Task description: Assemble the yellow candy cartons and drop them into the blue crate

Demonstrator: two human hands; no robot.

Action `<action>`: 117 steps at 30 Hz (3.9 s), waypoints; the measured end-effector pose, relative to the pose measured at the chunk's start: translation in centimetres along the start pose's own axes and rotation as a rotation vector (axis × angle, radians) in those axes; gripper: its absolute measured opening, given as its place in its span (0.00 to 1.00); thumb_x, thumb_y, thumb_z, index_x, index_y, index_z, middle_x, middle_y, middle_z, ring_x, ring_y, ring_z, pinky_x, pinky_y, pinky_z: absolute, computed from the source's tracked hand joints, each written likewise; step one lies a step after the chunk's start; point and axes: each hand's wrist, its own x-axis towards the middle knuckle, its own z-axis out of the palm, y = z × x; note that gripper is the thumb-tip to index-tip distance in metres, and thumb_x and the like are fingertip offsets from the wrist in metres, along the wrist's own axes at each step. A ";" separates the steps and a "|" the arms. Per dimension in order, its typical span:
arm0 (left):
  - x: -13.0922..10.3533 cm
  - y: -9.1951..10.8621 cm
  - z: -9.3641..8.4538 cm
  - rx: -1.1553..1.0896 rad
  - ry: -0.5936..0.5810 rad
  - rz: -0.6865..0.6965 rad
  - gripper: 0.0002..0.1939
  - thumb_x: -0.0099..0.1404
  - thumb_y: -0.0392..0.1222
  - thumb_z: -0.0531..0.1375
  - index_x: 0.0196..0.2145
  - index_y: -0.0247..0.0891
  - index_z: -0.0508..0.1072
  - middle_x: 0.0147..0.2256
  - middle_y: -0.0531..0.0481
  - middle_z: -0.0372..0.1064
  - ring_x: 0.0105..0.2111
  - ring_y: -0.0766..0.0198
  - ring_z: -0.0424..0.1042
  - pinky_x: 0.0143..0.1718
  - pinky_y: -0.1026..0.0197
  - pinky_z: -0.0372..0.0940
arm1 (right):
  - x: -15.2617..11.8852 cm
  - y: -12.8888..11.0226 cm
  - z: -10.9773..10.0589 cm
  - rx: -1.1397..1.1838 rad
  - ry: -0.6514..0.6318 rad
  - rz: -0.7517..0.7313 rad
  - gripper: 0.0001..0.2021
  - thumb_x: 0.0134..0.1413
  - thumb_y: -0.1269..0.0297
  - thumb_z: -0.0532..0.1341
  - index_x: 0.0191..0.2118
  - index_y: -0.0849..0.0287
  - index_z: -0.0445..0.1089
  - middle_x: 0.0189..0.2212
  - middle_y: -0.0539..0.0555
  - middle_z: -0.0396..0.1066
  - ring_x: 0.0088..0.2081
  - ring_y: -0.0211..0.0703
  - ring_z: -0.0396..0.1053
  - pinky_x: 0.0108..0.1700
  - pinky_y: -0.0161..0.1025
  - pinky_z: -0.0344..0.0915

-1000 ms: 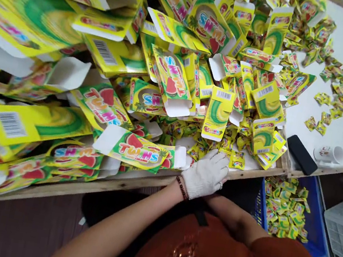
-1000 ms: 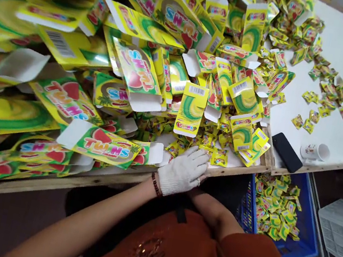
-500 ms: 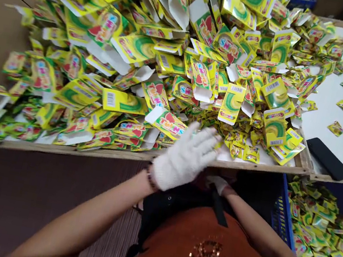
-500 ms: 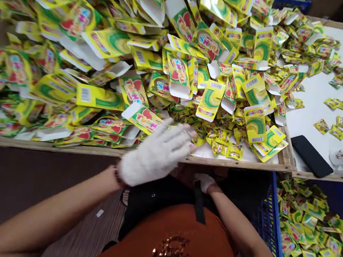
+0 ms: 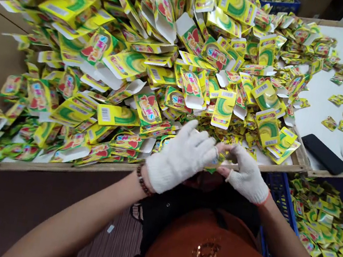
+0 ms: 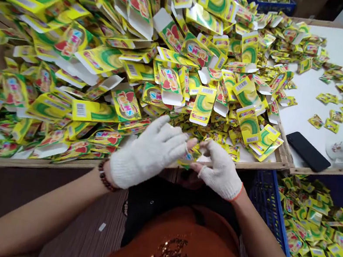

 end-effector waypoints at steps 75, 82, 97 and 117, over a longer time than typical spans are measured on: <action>3.4 -3.8 -0.1 0.411 -0.154 -0.465 0.12 0.63 0.40 0.54 0.36 0.37 0.76 0.39 0.41 0.74 0.42 0.51 0.74 0.42 0.55 0.65 | 1.2 7.0 -2.2 -0.135 0.453 0.149 0.13 0.52 0.54 0.64 0.38 0.57 0.73 0.31 0.50 0.75 0.32 0.44 0.72 0.40 0.41 0.69; 0.9 -2.5 1.7 -0.807 0.226 -0.785 0.11 0.53 0.47 0.63 0.28 0.37 0.69 0.25 0.54 0.68 0.25 0.65 0.68 0.31 0.61 0.67 | 2.0 3.4 -1.5 0.124 0.462 0.097 0.18 0.49 0.47 0.66 0.37 0.56 0.72 0.38 0.54 0.76 0.42 0.48 0.72 0.49 0.46 0.68; -0.1 0.4 5.9 -1.050 0.015 -0.765 0.15 0.58 0.49 0.64 0.36 0.35 0.77 0.30 0.50 0.73 0.28 0.66 0.68 0.28 0.65 0.63 | 2.3 0.9 -1.3 0.208 0.035 0.173 0.13 0.52 0.55 0.65 0.36 0.59 0.69 0.34 0.51 0.72 0.35 0.41 0.68 0.40 0.38 0.67; -0.4 3.9 6.9 -0.793 0.093 -0.712 0.11 0.61 0.48 0.63 0.33 0.37 0.75 0.26 0.53 0.71 0.26 0.66 0.66 0.27 0.66 0.62 | -1.0 1.2 -0.4 0.281 0.287 0.215 0.31 0.48 0.55 0.69 0.57 0.57 0.63 0.45 0.56 0.72 0.41 0.44 0.72 0.41 0.39 0.71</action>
